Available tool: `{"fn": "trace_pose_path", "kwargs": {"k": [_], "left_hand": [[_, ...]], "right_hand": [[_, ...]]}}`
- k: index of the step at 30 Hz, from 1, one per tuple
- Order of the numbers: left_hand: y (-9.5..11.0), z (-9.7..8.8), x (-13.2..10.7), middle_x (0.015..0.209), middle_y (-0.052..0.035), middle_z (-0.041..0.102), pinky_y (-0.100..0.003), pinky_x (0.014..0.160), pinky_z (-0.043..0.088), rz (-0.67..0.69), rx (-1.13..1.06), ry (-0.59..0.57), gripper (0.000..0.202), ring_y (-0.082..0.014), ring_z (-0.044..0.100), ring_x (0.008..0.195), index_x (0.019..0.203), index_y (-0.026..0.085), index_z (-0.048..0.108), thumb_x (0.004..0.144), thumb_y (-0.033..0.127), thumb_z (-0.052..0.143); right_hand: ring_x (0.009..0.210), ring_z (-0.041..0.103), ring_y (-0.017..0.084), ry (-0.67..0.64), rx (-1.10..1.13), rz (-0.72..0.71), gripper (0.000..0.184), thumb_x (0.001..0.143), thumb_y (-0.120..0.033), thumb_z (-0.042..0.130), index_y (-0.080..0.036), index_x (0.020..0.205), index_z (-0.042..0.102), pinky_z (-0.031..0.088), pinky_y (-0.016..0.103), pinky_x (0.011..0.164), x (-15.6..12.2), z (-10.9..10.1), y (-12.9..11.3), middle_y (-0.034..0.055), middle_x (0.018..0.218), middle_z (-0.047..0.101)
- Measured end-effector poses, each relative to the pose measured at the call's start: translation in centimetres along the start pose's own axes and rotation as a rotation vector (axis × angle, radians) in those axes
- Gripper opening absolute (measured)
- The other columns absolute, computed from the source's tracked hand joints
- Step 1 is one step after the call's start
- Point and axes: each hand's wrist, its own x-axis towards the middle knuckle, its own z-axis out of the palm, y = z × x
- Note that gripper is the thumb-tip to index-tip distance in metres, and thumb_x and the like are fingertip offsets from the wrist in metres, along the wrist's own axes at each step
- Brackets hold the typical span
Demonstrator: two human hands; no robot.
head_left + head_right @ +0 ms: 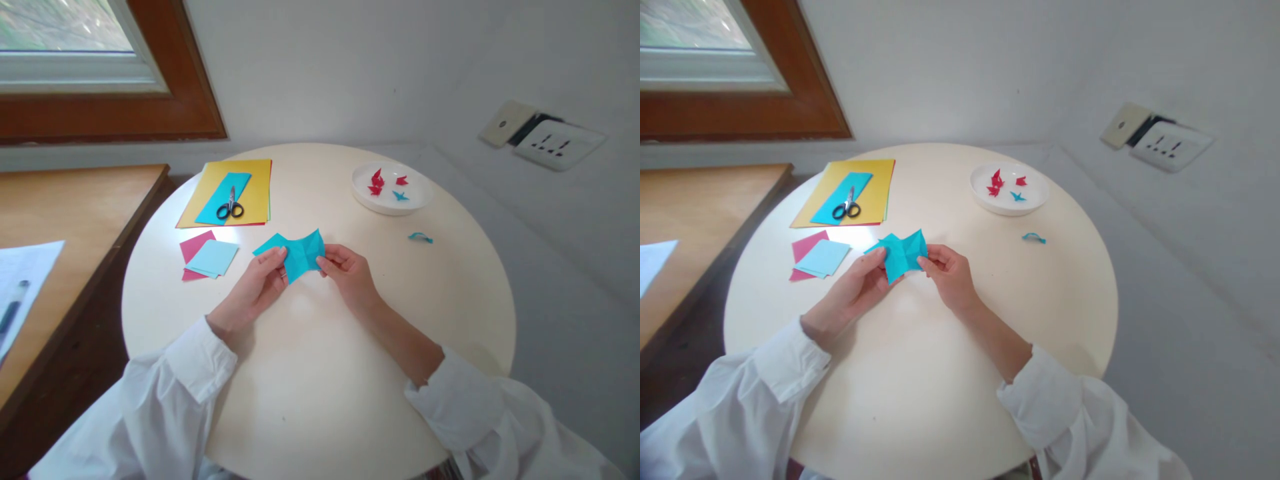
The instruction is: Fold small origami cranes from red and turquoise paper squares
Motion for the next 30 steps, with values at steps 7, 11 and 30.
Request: {"fn": "trace_pose_path", "kwargs": {"k": [7, 11, 30], "left_hand": [[-0.1, -0.4, -0.3, 0.063, 0.0026, 0.055, -0.025, 0.075, 0.050, -0.066, 0.001, -0.045, 0.021, -0.0085, 0.054, 0.065, 0.060, 0.017, 0.058, 0.074, 0.023, 0.071], [0.1, 0.0, -0.4, 0.074, -0.0001, 0.060, -0.028, 0.074, 0.050, -0.083, -0.018, -0.070, 0.019, -0.0126, 0.058, 0.075, 0.065, 0.018, 0.058, 0.073, 0.028, 0.072], [-0.1, 1.0, -0.4, 0.054, 0.0063, 0.058, -0.021, 0.057, 0.043, 0.254, 0.424, 0.257, 0.035, -0.0074, 0.054, 0.053, 0.077, 0.015, 0.059, 0.053, 0.026, 0.082]], "right_hand": [[0.064, 0.057, 0.013, 0.076, 0.042, 0.023, 0.032, 0.061, -0.039, 0.074, -0.020, 0.085, 0.066, 0.044, 0.028, 0.057, 0.2, -0.1, -0.1, 0.0029, 0.078, 0.070], [0.062, 0.058, 0.012, 0.046, 0.118, 0.068, 0.034, 0.059, -0.038, 0.075, -0.021, 0.086, 0.066, 0.044, 0.027, 0.057, 0.1, 0.0, -0.1, 0.0013, 0.075, 0.070], [0.066, 0.061, 0.015, 0.052, -0.250, -0.156, 0.028, 0.077, -0.036, 0.055, -0.016, 0.087, 0.071, 0.048, 0.026, 0.060, -0.4, 0.4, -0.3, 0.0031, 0.076, 0.072]]}}
